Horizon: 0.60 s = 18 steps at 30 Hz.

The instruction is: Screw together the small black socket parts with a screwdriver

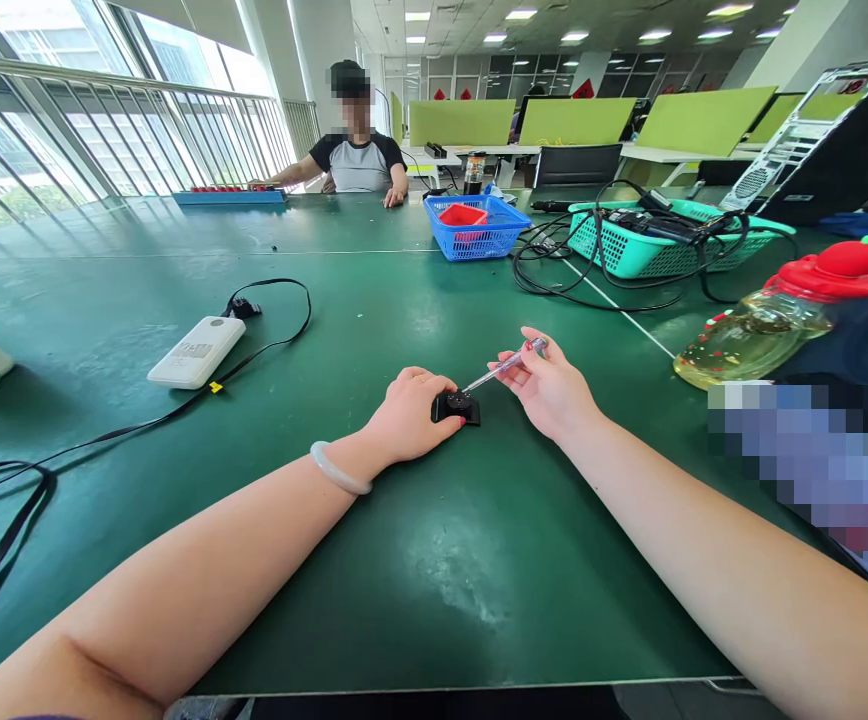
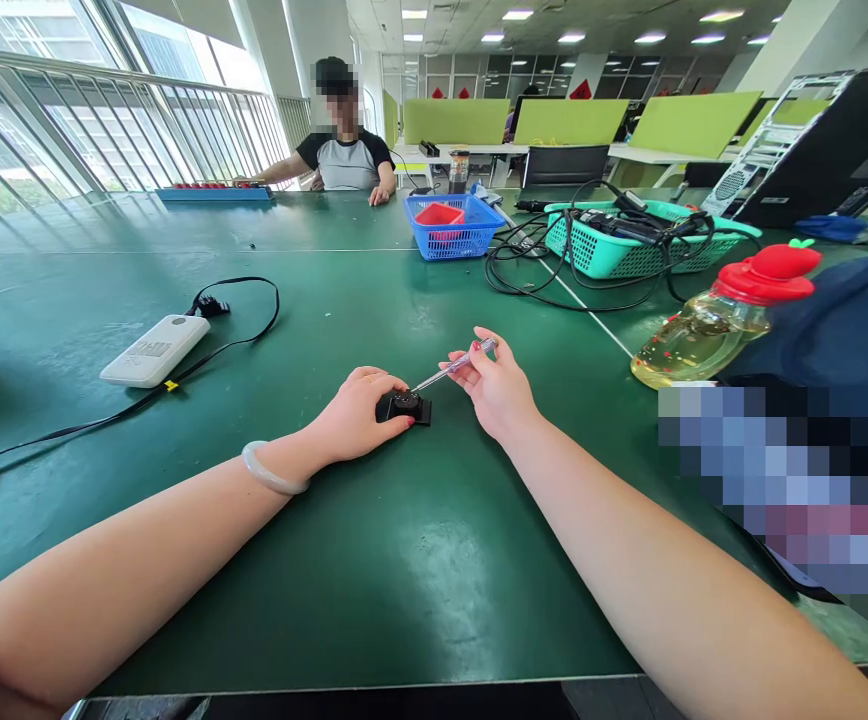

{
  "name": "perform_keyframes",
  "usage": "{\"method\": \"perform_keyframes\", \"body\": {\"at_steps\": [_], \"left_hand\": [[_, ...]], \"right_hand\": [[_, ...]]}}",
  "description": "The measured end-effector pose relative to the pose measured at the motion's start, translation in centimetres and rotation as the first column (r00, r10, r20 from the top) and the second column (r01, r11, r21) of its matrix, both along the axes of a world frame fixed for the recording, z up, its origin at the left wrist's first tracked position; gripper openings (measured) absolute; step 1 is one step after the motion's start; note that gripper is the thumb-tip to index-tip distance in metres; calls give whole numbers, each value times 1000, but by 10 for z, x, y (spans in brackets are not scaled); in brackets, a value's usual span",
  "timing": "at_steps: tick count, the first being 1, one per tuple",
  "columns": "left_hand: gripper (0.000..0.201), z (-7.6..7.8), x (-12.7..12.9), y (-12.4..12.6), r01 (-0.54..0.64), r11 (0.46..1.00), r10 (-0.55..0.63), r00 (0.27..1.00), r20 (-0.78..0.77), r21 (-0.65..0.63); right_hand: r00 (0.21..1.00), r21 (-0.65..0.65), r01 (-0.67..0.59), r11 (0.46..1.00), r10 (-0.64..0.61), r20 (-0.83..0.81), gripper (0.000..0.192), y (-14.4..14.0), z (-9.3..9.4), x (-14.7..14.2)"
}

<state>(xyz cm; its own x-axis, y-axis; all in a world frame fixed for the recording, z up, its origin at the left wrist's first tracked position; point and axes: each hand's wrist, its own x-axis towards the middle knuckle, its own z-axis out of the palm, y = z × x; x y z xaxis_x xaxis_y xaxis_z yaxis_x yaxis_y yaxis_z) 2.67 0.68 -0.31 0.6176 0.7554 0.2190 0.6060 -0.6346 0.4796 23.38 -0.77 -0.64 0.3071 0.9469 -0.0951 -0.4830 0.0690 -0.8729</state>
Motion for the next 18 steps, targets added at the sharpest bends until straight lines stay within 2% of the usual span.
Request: {"method": "perform_keyframes", "body": {"at_steps": [9,12,14,18], "left_hand": [[29,0,1,0,21,1000,-21,1000,2,8],[30,0,1,0,-7,1000,7,1000,2,2],[30,0,1,0,-25,1000,25,1000,-1,-3],[32,2,1,-1,-39,999,39,999,-14,-11]], "right_hand": [[999,-1,35,999,-35,-35,12,4,-5,3],[1000,30,-10,1000,9,13,21,4,-5,4],[998,80,4,997,-8,55,28,3,-4,4],[976,259,71,963,-120,181,38,-4,2,2]]}}
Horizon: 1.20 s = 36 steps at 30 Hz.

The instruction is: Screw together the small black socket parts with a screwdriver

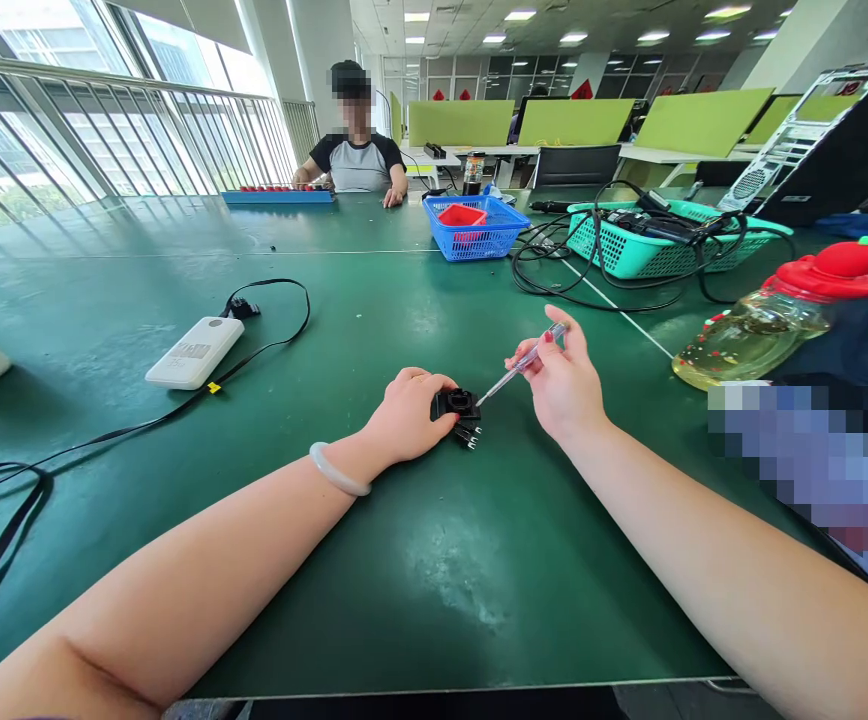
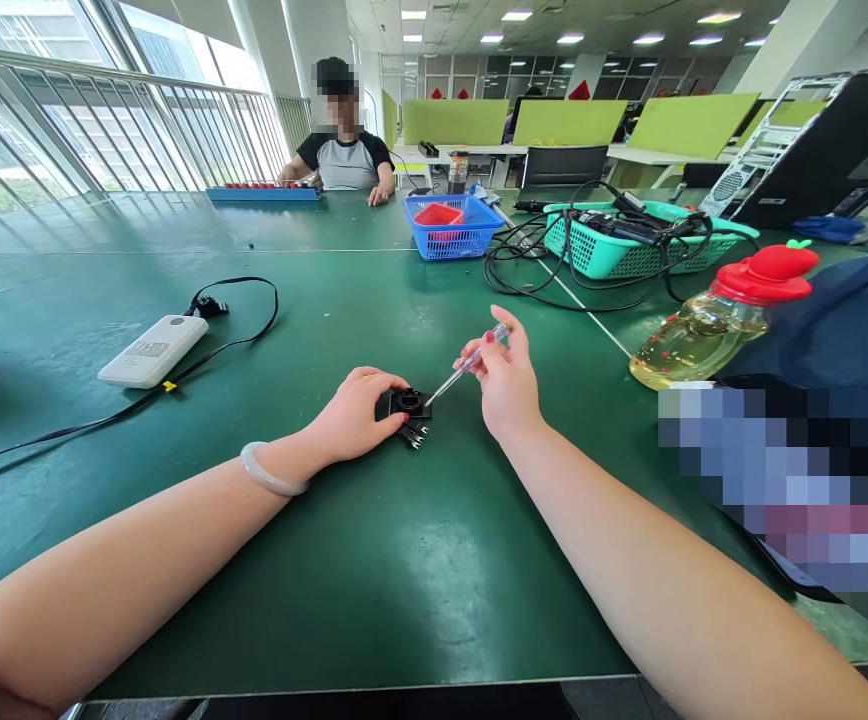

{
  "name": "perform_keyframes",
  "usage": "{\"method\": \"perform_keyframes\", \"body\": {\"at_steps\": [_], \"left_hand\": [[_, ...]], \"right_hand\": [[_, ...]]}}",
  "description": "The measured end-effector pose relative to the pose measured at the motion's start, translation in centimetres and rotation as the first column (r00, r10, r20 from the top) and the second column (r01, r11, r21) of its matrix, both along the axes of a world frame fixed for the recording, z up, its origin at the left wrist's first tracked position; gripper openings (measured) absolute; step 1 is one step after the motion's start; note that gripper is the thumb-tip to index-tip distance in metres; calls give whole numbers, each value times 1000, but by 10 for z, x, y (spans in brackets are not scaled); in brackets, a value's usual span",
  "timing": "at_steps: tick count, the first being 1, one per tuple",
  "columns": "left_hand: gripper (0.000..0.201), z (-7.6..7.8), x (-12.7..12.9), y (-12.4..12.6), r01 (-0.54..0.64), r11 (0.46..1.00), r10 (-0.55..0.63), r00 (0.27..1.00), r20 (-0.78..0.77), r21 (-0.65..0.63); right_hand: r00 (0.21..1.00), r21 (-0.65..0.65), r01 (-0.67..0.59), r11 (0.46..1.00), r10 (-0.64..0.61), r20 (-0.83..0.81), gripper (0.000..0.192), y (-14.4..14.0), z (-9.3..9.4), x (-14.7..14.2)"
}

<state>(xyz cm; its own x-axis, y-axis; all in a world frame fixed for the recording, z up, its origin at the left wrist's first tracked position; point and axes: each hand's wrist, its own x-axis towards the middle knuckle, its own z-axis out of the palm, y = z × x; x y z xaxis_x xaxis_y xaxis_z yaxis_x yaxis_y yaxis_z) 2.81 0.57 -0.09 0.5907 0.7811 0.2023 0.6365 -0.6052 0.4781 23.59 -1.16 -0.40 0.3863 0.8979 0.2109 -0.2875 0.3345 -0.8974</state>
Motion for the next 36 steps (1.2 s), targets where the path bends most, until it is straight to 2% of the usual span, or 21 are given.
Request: {"method": "perform_keyframes", "body": {"at_steps": [5,9,16,19,23,26,30,32,36], "left_hand": [[38,1,0,0,-8,1000,8,1000,-21,-16],[40,0,0,1,4,1000,-4,1000,-20,-13],[39,-1,-1,1,6,1000,-6,1000,-8,-13],[38,-1,-1,1,12,1000,-12,1000,1,-8],[38,0,0,1,5,1000,-5,1000,-16,-18],[38,2,0,1,12,1000,-13,1000,-25,-27],[38,3,1,0,3,999,-4,1000,-30,-42],[39,3,1,0,-6,999,4,999,-33,-42],[39,3,1,0,-10,1000,10,999,-42,-17]], "right_hand": [[983,124,-47,991,24,183,42,-11,5,-8],[955,132,-78,988,36,293,45,-19,8,-15],[824,175,-125,977,4,566,36,-28,10,-18],[839,188,-36,982,-73,540,34,-31,11,-19],[906,191,79,978,-150,396,34,-29,11,-18],[938,140,65,988,-109,329,38,-23,8,-15],[933,79,-5,997,-24,358,40,-18,5,-14],[930,98,9,995,-44,364,39,-20,6,-15],[927,222,85,971,-159,340,37,-34,11,-22]]}}
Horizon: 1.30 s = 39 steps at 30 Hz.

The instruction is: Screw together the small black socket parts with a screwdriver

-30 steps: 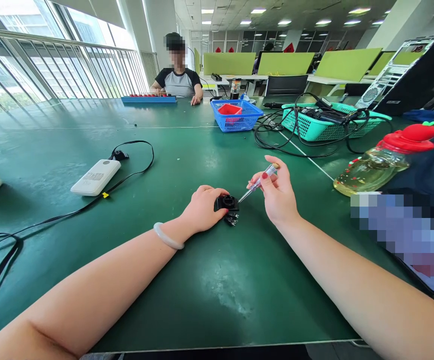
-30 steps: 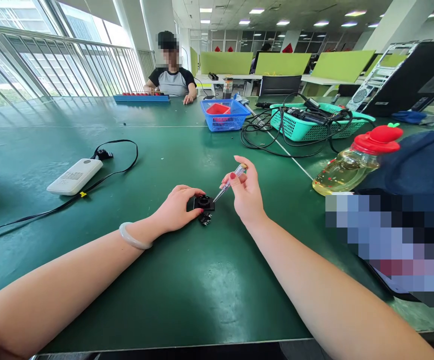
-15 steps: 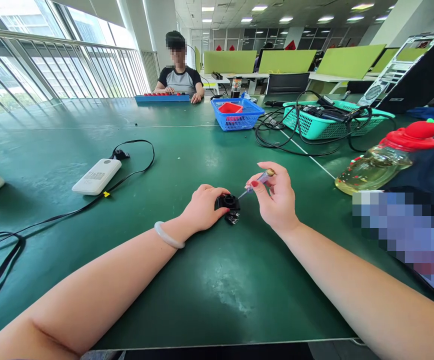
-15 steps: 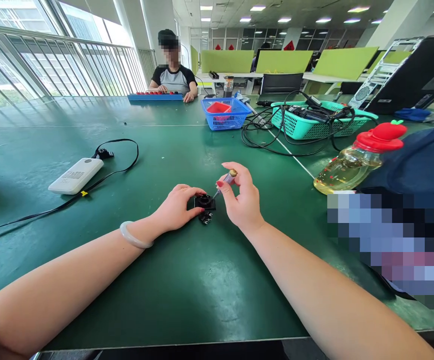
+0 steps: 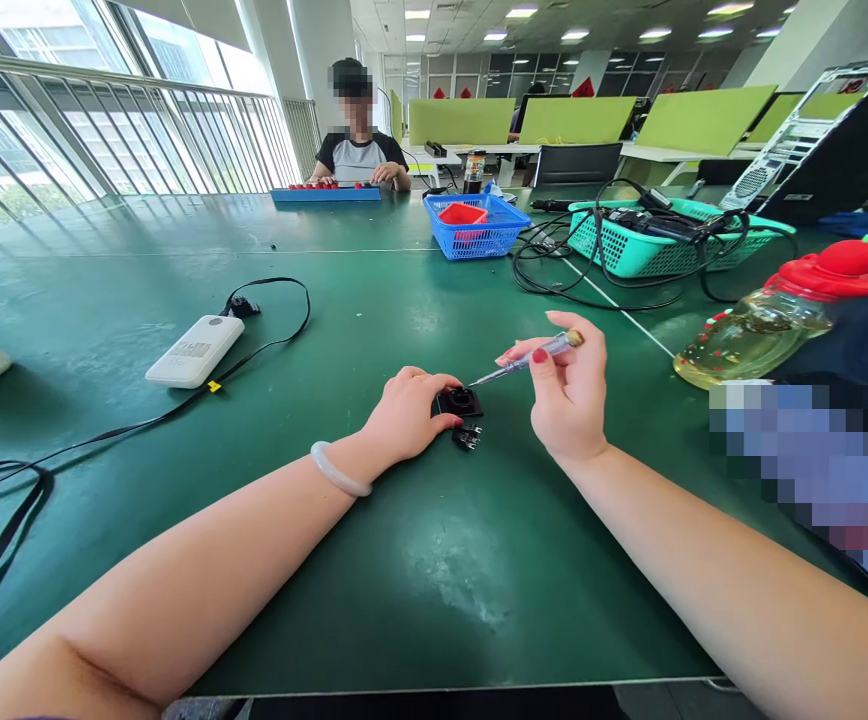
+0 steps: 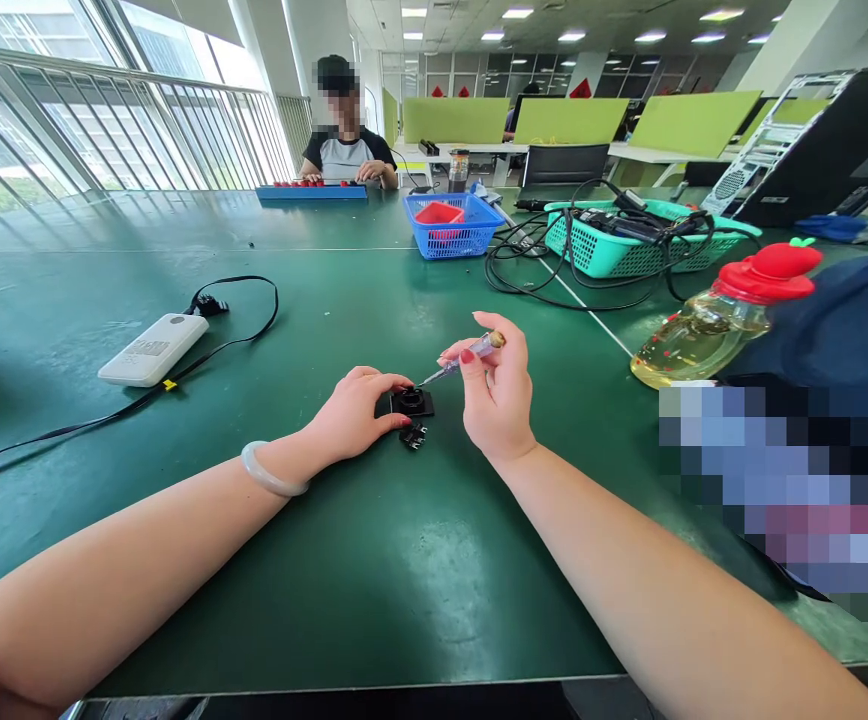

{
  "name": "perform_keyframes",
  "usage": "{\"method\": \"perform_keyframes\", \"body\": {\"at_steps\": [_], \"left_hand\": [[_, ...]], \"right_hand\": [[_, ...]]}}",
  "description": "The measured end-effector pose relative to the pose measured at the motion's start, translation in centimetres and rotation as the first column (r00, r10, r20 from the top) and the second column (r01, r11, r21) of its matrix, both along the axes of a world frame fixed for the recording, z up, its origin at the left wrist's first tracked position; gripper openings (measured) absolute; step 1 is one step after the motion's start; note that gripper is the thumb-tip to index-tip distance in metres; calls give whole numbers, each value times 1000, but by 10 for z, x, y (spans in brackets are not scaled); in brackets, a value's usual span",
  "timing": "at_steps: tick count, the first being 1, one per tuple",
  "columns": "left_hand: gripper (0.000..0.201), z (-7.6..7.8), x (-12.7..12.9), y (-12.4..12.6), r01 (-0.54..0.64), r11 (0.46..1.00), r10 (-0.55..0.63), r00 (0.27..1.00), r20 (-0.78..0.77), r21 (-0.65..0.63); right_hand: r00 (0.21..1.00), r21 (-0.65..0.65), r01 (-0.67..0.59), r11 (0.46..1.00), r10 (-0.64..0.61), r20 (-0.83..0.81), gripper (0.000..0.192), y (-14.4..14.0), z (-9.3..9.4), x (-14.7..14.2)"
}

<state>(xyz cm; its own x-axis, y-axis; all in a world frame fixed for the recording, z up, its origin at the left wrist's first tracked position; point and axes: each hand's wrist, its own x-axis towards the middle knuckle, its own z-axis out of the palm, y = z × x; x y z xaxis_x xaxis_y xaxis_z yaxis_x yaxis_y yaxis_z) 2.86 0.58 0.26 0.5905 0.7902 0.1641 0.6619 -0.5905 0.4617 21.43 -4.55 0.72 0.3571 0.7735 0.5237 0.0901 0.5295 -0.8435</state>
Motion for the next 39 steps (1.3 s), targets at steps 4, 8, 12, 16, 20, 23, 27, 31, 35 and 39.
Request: {"method": "perform_keyframes", "body": {"at_steps": [4,8,12,16,20,23,27,31,35,39], "left_hand": [[40,-2,-1,1,22,999,-21,1000,-14,37],[36,-3,-2,1,34,996,-33,999,-23,76],[36,-3,-2,1,43,996,-42,999,-24,83],[43,-2,-2,1,27,997,-24,999,-42,75],[42,-1,-1,-1,32,996,-29,999,-40,85],[41,-1,-1,-3,37,995,-33,999,-42,97],[40,-2,-1,-3,43,994,-41,999,-27,105],[36,0,-1,-4,48,990,-53,998,33,135],[33,4,-1,-7,32,979,-61,989,138,202],[38,3,0,-6,-12,977,-16,992,127,214]], "right_hand": [[990,17,-96,995,93,106,35,-13,1,-8],[920,-16,-223,975,216,328,26,-13,0,-13],[887,-4,-233,972,214,408,20,-9,1,-11],[930,73,-111,991,78,360,24,-11,-1,-7],[954,123,-36,992,-3,301,26,-10,-2,-6],[936,53,-43,998,22,351,27,-3,-5,-4],[909,39,-52,998,31,415,29,7,-13,0],[920,3,-63,998,57,387,30,10,-16,2],[989,47,-66,997,59,138,31,15,-13,5],[954,2,83,997,-79,-288,29,32,-15,22]]}}
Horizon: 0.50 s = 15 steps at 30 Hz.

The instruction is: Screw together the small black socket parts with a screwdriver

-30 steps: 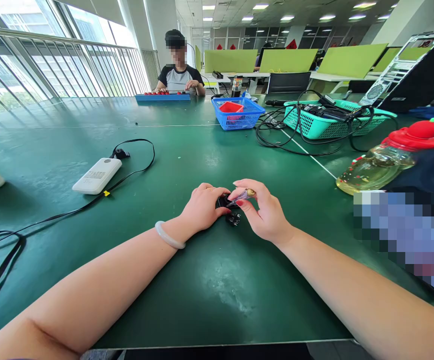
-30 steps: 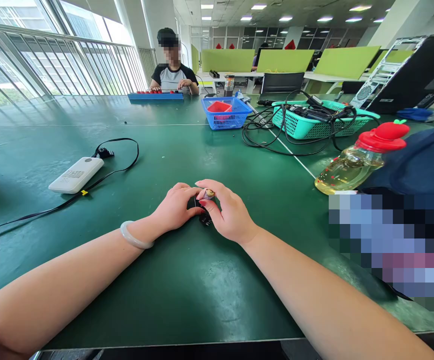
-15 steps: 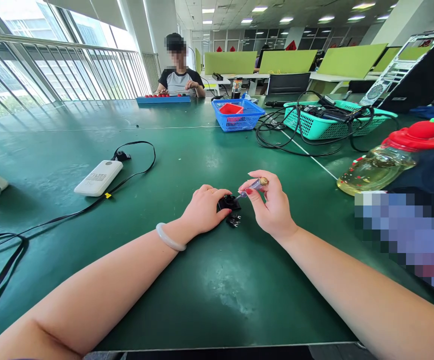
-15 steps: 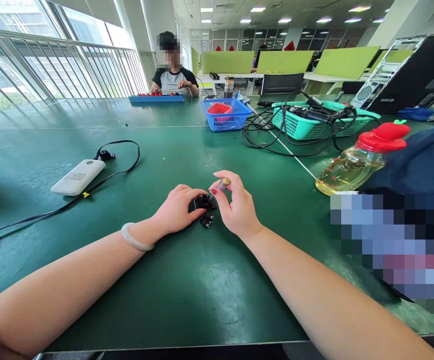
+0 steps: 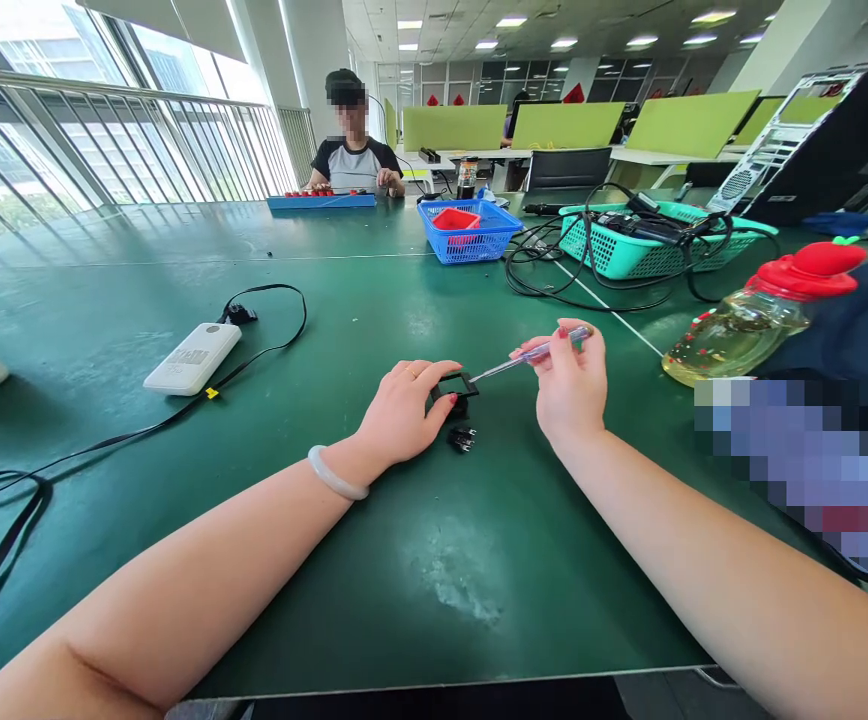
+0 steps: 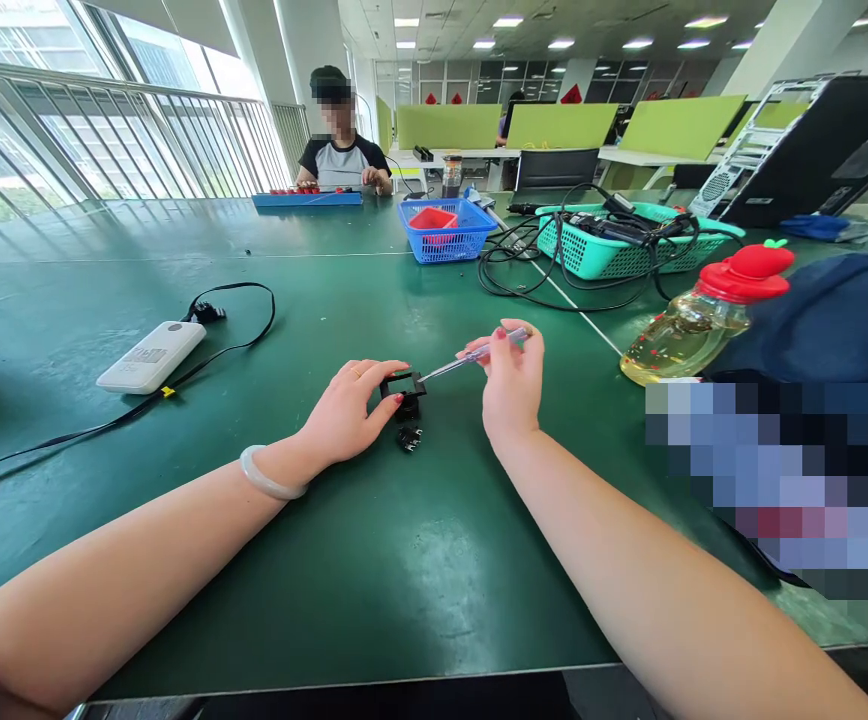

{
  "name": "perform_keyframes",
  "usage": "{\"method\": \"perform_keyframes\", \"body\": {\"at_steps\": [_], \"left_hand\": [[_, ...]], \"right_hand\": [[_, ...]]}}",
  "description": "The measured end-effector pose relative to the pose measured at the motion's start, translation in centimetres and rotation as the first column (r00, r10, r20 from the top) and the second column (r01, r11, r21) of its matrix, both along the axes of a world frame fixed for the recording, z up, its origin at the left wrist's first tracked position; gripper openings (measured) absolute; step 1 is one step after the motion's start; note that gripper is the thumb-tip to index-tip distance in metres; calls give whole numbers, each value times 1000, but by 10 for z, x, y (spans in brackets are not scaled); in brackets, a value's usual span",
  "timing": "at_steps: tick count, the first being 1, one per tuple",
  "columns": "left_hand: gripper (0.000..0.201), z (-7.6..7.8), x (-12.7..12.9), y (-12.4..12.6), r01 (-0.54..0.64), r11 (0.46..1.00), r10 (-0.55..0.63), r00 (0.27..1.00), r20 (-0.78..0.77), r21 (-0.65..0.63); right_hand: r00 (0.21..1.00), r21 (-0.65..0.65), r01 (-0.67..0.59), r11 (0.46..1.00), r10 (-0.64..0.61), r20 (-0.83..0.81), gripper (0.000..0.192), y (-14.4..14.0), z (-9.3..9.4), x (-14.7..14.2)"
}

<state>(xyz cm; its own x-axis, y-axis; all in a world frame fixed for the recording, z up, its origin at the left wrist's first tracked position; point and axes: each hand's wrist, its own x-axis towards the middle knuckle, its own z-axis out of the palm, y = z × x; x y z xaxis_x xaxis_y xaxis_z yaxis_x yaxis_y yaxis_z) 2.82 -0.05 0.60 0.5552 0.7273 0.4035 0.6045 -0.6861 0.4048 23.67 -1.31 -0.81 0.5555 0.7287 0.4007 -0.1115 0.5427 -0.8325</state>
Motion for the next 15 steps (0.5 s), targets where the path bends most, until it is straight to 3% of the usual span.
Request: {"method": "perform_keyframes", "body": {"at_steps": [3,5,9,15], "left_hand": [[43,-3,0,3,-91,996,90,993,-79,-17],[45,-4,-1,4,-165,986,159,975,-155,-22],[47,-2,-1,-1,-252,967,228,922,-313,-38],[44,-4,-1,-8,-262,965,247,878,-410,20]], "right_hand": [[968,-203,-16,979,-36,-249,28,13,-6,12],[956,-276,-77,958,-8,-293,29,17,-9,14],[967,-330,-148,932,67,-244,32,18,-11,10],[956,-324,-111,939,11,-294,23,18,-11,11]]}}
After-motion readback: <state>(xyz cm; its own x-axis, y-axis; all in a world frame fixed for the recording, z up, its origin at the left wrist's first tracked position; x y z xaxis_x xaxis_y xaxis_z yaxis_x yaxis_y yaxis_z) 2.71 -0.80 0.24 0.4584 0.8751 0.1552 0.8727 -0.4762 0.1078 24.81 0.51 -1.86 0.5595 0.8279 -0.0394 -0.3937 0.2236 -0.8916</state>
